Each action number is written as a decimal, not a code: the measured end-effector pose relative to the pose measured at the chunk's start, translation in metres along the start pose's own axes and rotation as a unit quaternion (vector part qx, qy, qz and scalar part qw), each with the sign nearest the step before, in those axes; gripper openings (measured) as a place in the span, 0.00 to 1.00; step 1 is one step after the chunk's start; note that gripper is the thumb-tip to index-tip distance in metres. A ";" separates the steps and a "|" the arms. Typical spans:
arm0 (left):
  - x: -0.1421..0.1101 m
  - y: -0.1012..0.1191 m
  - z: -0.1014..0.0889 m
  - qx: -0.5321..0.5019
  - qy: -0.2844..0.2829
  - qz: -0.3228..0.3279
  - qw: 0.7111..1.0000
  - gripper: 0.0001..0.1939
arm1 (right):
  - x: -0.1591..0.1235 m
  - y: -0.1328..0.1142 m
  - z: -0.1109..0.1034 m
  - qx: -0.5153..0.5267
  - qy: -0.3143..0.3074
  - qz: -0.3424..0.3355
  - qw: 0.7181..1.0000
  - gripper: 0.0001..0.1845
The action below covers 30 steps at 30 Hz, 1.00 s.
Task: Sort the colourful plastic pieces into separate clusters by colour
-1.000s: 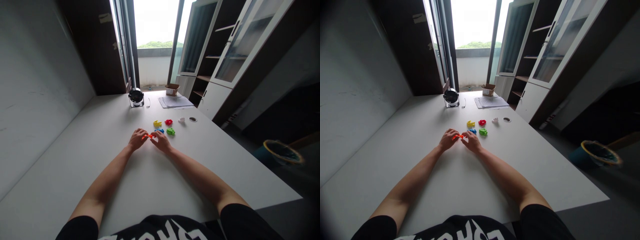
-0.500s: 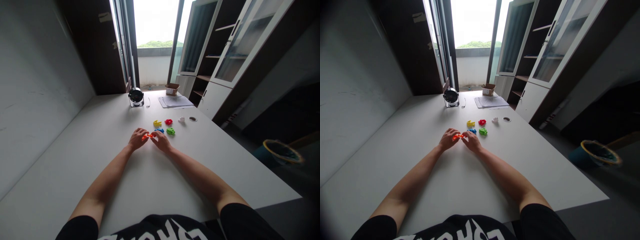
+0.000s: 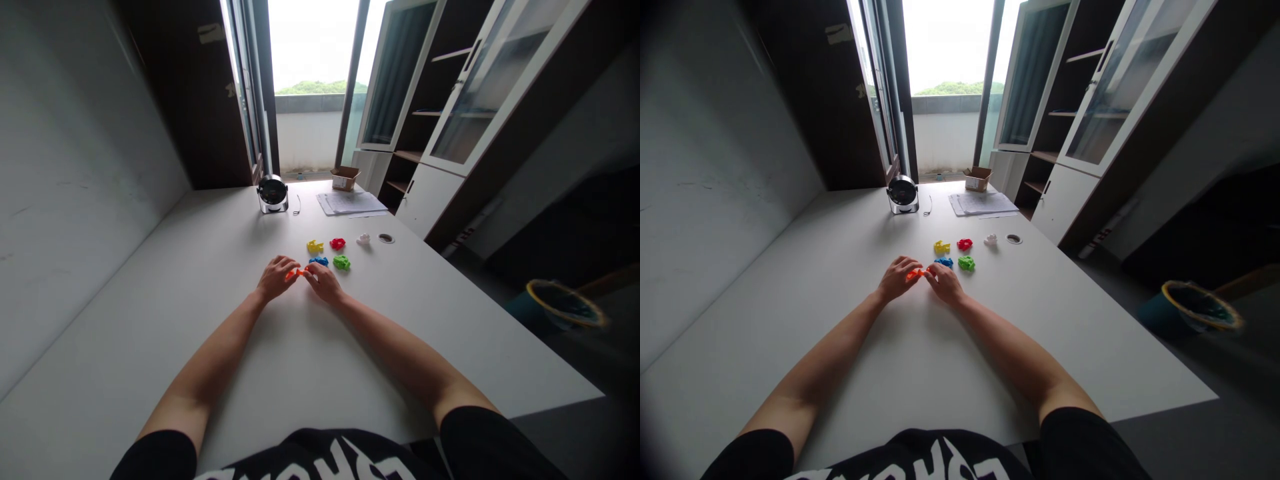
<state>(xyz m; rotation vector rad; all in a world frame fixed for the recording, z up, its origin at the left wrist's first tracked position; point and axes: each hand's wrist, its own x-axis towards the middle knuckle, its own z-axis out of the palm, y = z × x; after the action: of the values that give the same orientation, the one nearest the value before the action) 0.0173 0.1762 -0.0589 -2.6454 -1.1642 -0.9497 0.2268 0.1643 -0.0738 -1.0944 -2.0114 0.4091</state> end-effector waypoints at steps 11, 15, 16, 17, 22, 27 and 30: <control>0.001 0.003 -0.004 -0.002 0.005 -0.007 1.000 0.10 | -0.001 -0.003 -0.002 0.011 0.017 0.024 0.999 0.14; 0.002 0.005 -0.006 -0.014 -0.002 -0.015 1.000 0.11 | -0.001 -0.004 -0.001 0.011 0.029 0.010 0.999 0.15; 0.002 0.005 -0.006 -0.016 -0.003 -0.015 1.000 0.11 | -0.001 -0.004 -0.001 0.011 0.030 0.008 0.999 0.14; 0.002 0.006 -0.006 -0.018 -0.004 -0.015 1.000 0.11 | -0.001 -0.005 -0.001 0.010 0.032 0.007 0.999 0.13; 0.002 0.006 -0.007 -0.020 -0.008 -0.012 1.000 0.10 | 0.000 -0.005 -0.002 0.003 0.038 0.008 0.999 0.11; 0.002 0.005 -0.007 -0.019 -0.011 -0.006 1.000 0.10 | 0.000 -0.003 0.000 -0.010 0.040 0.008 0.999 0.11; 0.002 0.005 -0.007 -0.017 -0.007 -0.008 1.000 0.10 | 0.000 -0.002 0.000 -0.018 0.037 0.005 0.999 0.12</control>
<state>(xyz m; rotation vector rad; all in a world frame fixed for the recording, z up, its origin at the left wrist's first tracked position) 0.0178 0.1719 -0.0514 -2.6773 -1.1840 -0.9647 0.2261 0.1635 -0.0725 -1.1257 -1.9554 0.3344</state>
